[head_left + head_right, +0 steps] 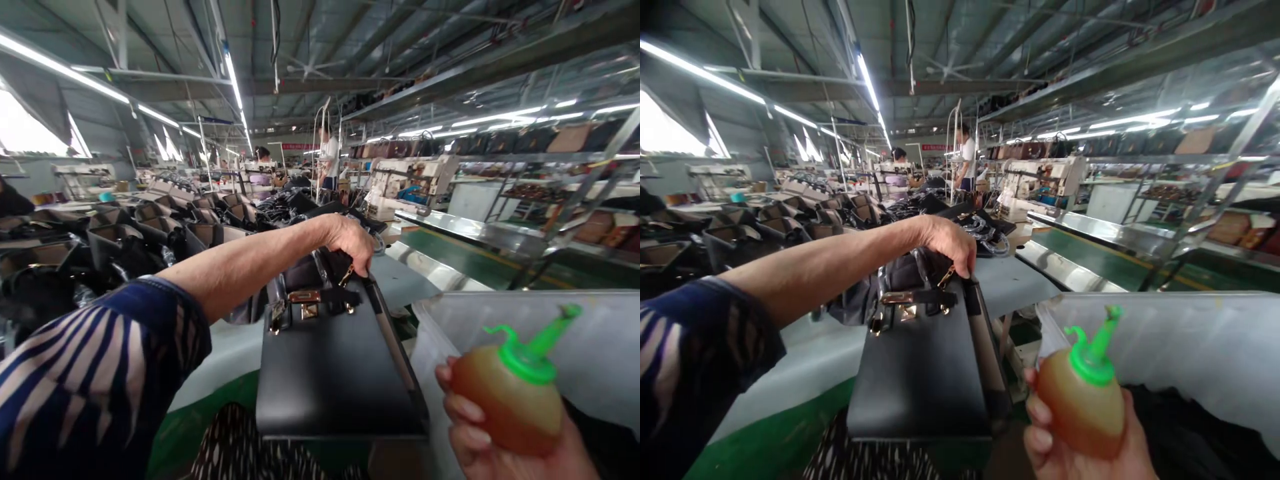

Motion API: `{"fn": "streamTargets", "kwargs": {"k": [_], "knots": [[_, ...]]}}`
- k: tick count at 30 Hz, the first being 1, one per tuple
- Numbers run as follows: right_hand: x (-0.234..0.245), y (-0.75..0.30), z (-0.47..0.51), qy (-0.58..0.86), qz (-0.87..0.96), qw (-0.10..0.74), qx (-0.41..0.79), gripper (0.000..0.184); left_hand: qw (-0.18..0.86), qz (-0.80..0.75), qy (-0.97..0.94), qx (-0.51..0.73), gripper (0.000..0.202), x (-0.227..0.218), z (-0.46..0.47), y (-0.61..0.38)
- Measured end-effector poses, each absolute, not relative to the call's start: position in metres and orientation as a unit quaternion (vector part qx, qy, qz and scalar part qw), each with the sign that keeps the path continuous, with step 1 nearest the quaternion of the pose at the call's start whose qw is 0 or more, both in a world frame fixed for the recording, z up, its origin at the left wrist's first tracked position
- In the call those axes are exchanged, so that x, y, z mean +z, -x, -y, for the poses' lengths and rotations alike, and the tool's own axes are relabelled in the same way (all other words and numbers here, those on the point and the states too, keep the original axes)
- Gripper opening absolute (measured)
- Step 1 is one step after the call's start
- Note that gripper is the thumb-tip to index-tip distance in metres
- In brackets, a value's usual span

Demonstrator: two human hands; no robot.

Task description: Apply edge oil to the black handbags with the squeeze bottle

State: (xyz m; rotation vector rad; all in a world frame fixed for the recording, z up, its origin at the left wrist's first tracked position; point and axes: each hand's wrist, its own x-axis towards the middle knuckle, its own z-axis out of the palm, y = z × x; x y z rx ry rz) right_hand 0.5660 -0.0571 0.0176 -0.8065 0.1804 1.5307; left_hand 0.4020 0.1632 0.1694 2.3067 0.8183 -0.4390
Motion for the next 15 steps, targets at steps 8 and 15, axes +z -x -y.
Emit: {"fn": "streamTargets", "kwargs": {"k": [8, 15], "knots": [[0.001, -0.542, 0.011, 0.237, -0.041, 0.685, 0.687, 0.043, 0.271, -0.286, -0.897, -0.202, 0.021, 0.137, -0.185, -0.429], [-0.026, -0.545, -0.028, 0.206, -0.003, 0.709, 0.675, 0.048, 0.293, -0.273, -0.894, -0.199, 0.021, 0.101, -0.220, -0.426]]}}
